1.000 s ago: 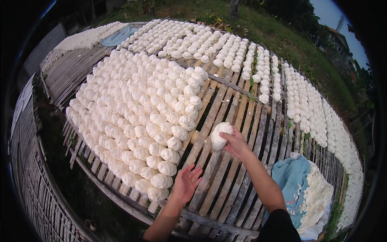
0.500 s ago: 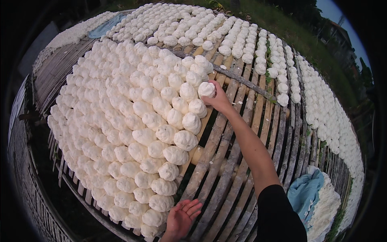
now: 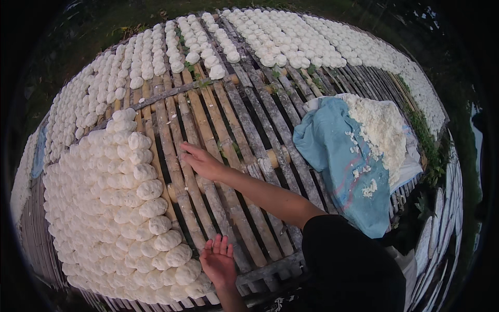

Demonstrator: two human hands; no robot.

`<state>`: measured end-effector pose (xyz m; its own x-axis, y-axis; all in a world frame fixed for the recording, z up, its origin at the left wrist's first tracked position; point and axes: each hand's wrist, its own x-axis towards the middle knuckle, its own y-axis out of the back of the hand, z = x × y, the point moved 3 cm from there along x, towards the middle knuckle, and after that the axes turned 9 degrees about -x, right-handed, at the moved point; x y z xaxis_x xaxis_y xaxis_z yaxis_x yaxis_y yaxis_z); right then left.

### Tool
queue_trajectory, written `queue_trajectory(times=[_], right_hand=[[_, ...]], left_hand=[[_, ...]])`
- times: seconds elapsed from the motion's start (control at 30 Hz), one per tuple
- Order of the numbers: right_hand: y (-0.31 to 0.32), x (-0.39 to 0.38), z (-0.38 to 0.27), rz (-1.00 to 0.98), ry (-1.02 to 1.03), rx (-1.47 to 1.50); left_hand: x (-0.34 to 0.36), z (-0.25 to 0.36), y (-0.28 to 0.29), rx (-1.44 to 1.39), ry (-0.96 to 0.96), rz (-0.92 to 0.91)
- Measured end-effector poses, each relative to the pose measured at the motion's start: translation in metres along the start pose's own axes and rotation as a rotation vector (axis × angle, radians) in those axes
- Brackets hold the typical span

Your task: The person repeatedly scoops a white dough-like material from a cloth, rolls it into a ball between their hands, and places it on a bamboo drying rack. The process is repeated continuously throughout the clip.

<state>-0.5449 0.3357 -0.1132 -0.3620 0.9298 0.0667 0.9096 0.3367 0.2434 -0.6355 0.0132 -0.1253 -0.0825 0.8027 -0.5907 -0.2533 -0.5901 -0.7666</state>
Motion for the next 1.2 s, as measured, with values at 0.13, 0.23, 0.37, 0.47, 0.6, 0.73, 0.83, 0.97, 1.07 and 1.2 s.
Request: queue_trajectory(times=[0.13, 0.23, 0.37, 0.47, 0.6, 0.73, 0.83, 0.97, 1.07, 1.2], right_hand=[[0.144, -0.225, -0.002, 0.037, -0.177, 0.223], [0.274, -0.373, -0.003, 0.374, -0.279, 0.224], [0.438, -0.503, 0.038, 0.826, -0.437, -0.031], [0.540, -0.545, 0.086, 0.977, -0.536, -0.433], [0.645, -0.532, 0.123, 0.897, -0.450, -0.809], [0.723, -0.480, 0.130, 0.749, -0.470, -1.291], [0.750, -0.459, 0.146, 0.638, -0.533, -1.612], [0.735, -0.462, 0.177, 0.555, -0.585, -1.641], [0.706, -0.472, 0.183, 0.618, -0.545, -1.529], [0.692, -0.483, 0.186, 0.386, -0.682, -1.162]], left_hand=[[-0.031, -0.052, -0.007, 0.185, 0.080, 0.028], [-0.050, -0.101, -0.020, 0.309, 0.175, -0.011], [-0.066, -0.191, -0.041, 0.440, 0.291, -0.004], [-0.083, -0.268, -0.058, 0.504, 0.353, -0.067], [-0.106, -0.363, -0.076, 0.557, 0.459, 0.006], [-0.123, -0.427, -0.090, 0.544, 0.475, 0.062], [-0.126, -0.451, -0.097, 0.552, 0.440, 0.106], [-0.120, -0.461, -0.103, 0.572, 0.374, 0.148], [-0.114, -0.462, -0.110, 0.555, 0.329, 0.131], [-0.113, -0.460, -0.116, 0.497, 0.294, 0.126]])
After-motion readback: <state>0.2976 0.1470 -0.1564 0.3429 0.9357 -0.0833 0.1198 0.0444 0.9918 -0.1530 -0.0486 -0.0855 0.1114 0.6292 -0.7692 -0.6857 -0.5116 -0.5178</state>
